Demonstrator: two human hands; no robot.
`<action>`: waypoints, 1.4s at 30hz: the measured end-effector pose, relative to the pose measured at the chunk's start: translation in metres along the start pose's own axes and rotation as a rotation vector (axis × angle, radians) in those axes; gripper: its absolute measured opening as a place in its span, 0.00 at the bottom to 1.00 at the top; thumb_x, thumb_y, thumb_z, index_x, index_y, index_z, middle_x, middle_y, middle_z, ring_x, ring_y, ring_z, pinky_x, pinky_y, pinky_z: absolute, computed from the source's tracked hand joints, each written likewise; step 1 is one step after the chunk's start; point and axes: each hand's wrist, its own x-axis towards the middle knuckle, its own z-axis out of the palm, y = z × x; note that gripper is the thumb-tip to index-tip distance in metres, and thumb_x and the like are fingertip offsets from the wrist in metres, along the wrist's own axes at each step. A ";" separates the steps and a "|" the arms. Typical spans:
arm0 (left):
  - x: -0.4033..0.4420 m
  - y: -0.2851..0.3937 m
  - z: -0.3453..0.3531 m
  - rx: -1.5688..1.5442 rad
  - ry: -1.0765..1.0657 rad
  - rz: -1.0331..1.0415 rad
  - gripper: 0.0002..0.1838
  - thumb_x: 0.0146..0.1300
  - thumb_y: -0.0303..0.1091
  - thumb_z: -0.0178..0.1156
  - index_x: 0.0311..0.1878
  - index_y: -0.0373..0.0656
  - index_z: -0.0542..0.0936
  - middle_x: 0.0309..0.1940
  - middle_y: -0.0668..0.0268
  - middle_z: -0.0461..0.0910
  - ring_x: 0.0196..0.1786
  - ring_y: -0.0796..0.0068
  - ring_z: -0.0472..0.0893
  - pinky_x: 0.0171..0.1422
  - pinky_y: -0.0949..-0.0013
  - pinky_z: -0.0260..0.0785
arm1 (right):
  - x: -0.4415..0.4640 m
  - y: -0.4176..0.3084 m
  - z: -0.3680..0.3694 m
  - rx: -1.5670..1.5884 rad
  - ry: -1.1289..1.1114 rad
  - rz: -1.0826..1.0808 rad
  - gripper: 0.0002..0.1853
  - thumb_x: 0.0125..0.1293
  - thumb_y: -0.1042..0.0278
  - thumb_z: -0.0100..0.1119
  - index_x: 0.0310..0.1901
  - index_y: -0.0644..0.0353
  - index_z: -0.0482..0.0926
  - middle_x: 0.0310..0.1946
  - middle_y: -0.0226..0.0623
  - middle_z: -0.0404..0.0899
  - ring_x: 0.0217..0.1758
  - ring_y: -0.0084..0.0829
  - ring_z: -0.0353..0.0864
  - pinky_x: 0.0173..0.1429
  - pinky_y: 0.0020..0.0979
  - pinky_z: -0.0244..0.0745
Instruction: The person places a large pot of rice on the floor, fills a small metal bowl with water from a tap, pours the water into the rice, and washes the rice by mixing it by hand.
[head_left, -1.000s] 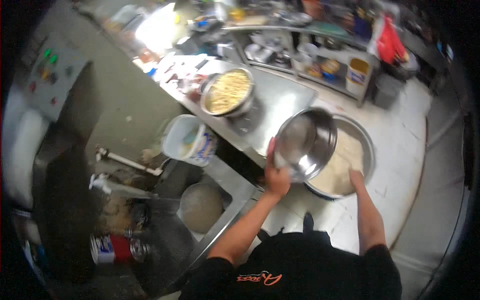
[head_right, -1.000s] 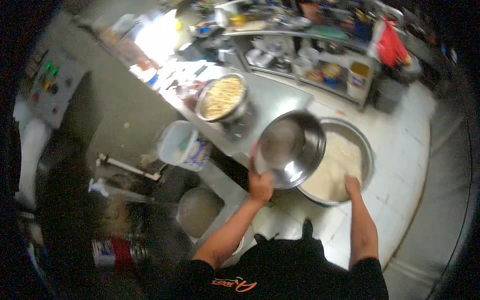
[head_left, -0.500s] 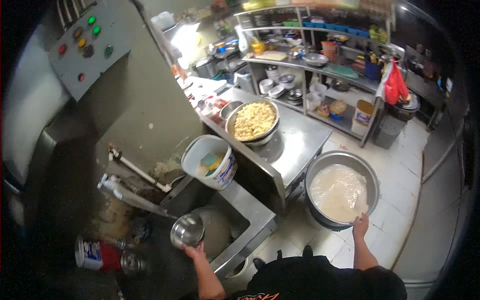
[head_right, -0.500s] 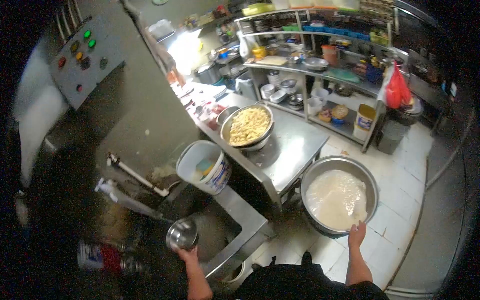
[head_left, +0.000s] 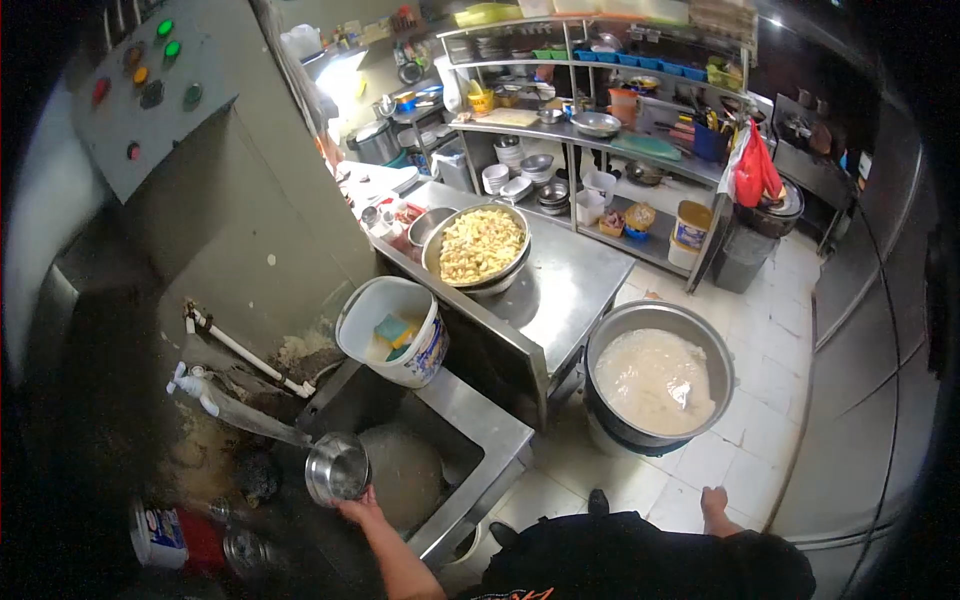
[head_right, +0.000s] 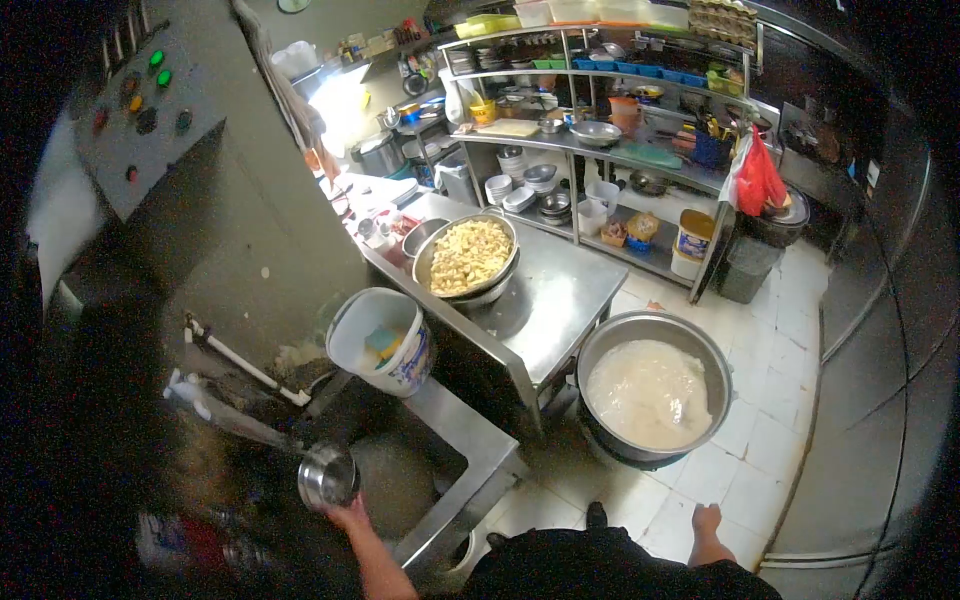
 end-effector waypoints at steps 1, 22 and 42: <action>0.002 0.001 0.000 -0.001 0.017 -0.007 0.38 0.61 0.63 0.37 0.64 0.41 0.55 0.60 0.53 0.58 0.56 0.54 0.65 0.58 0.55 0.61 | 0.005 0.023 0.011 0.019 0.000 0.023 0.23 0.49 0.61 0.54 0.41 0.74 0.72 0.40 0.60 0.74 0.47 0.54 0.72 0.53 0.41 0.66; 0.036 -0.014 0.001 0.054 0.102 -0.062 0.39 0.61 0.64 0.37 0.65 0.42 0.54 0.62 0.53 0.57 0.59 0.52 0.64 0.60 0.54 0.60 | 0.017 0.020 0.026 -0.026 -0.040 -0.099 0.19 0.47 0.61 0.59 0.34 0.72 0.76 0.34 0.56 0.77 0.42 0.50 0.76 0.47 0.38 0.69; 0.023 -0.012 -0.003 0.253 0.136 0.011 0.34 0.65 0.57 0.37 0.64 0.39 0.53 0.61 0.53 0.59 0.59 0.50 0.64 0.56 0.49 0.66 | 0.030 -0.218 -0.017 0.112 0.259 -0.628 0.30 0.54 0.54 0.59 0.55 0.63 0.67 0.55 0.51 0.65 0.61 0.46 0.60 0.65 0.40 0.53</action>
